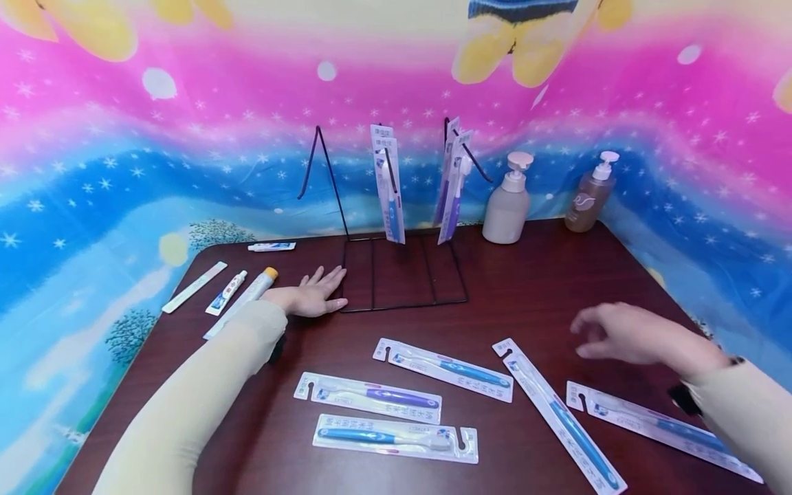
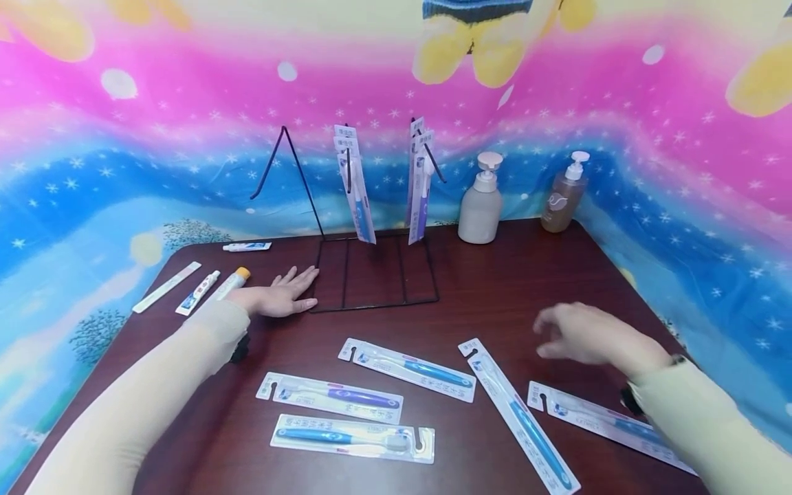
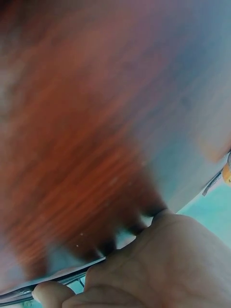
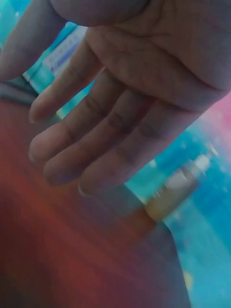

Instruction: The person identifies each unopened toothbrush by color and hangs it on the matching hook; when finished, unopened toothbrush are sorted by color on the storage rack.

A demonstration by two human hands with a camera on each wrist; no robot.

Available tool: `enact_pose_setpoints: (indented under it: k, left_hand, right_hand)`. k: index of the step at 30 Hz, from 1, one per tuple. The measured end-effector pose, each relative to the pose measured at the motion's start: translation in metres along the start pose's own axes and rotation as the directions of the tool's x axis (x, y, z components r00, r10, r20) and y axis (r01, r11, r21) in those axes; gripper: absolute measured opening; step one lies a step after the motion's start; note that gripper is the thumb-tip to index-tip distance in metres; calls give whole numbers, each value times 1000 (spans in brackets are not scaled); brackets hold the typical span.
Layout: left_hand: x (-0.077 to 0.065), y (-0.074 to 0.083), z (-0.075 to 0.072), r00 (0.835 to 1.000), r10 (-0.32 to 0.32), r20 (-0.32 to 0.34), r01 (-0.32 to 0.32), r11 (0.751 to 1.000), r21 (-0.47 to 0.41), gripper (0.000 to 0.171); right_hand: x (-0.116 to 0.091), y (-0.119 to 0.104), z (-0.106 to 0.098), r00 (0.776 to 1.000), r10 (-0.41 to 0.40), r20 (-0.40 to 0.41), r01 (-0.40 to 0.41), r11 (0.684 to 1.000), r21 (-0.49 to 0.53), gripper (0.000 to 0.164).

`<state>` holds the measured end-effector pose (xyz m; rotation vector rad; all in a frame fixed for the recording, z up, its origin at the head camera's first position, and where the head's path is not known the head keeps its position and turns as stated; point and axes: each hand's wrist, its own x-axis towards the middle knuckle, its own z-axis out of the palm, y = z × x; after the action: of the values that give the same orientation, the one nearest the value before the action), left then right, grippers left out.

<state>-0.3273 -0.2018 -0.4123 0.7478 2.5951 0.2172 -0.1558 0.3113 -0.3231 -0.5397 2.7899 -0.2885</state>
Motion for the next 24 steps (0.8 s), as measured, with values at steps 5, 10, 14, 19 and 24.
enact_pose_setpoints:
  k: [5,10,14,19,24]
  left_hand:
    - [-5,2,-1,1000,15,3,-15,1000,-9,77]
    - [-4,4,-2,1000,27,-4,-27,1000,-2,78]
    - [2,-3,2,999,32,-6,-32,999,-28,80]
    - [8,-10,5,1000,15,1,-15,999,-32,83]
    - [3,-3,1,1000,-3,7,3,1000,2,77]
  right_hand:
    - [-33,23,26,991,94,91,-96,995,19,37]
    - [-50,39,46,966,187,176,-199,979,53,50]
    - [-55,42,60,962,223,156,-232,972,42,58]
    - [-57,39,70,969,230,86,-233,972,27,49]
    - [-58,34,74,963,252,97,-259,964,64,43]
